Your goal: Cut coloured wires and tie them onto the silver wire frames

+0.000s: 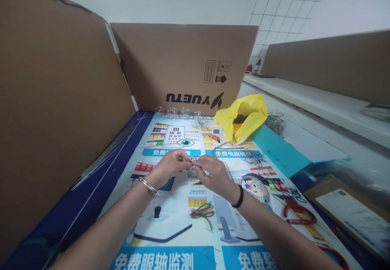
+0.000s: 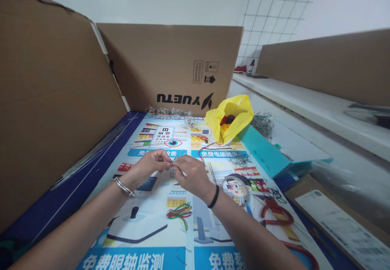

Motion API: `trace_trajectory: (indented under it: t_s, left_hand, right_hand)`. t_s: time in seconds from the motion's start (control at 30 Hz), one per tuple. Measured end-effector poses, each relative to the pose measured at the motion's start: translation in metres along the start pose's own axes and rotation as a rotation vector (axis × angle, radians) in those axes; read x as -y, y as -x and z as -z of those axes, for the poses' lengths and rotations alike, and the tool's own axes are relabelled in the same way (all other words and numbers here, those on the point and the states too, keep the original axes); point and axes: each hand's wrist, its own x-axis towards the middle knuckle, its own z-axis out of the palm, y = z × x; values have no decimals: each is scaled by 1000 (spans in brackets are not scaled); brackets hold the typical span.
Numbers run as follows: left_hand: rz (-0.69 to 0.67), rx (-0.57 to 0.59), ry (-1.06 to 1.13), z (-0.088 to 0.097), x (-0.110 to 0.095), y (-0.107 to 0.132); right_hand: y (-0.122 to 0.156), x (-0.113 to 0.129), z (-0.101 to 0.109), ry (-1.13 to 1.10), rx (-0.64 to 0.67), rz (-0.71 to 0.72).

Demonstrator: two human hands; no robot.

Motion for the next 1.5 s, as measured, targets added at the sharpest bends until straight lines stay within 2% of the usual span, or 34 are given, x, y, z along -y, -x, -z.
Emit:
trace_trajectory:
  t_s: [0.3, 0.4, 0.6, 0.87, 1.13, 1.33, 1.5]
  left_hand:
    - [-131, 19, -40, 2, 9, -4]
    - [-214, 1, -184, 2, 9, -4]
    - [-404, -110, -515, -1, 8, -2]
    - [-671, -213, -765, -4, 28, -6]
    - [-823, -363, -760, -11, 39, -6]
    - [-811, -362, -624, -13, 43, -7]
    - [-782, -341, -595, -14, 43, -7]
  right_hand:
    - [-1, 0, -1, -60, -20, -37]
    - [-1, 0, -2, -12, 32, -110]
    - [-4, 2, -2, 53, 125, -232]
    - [-3, -1, -4, 40, 187, -243]
    - [-3, -3, -5, 2, 132, -206]
    - [-4, 1, -1, 40, 90, -155]
    - [-10, 4, 5, 95, -56, -40]
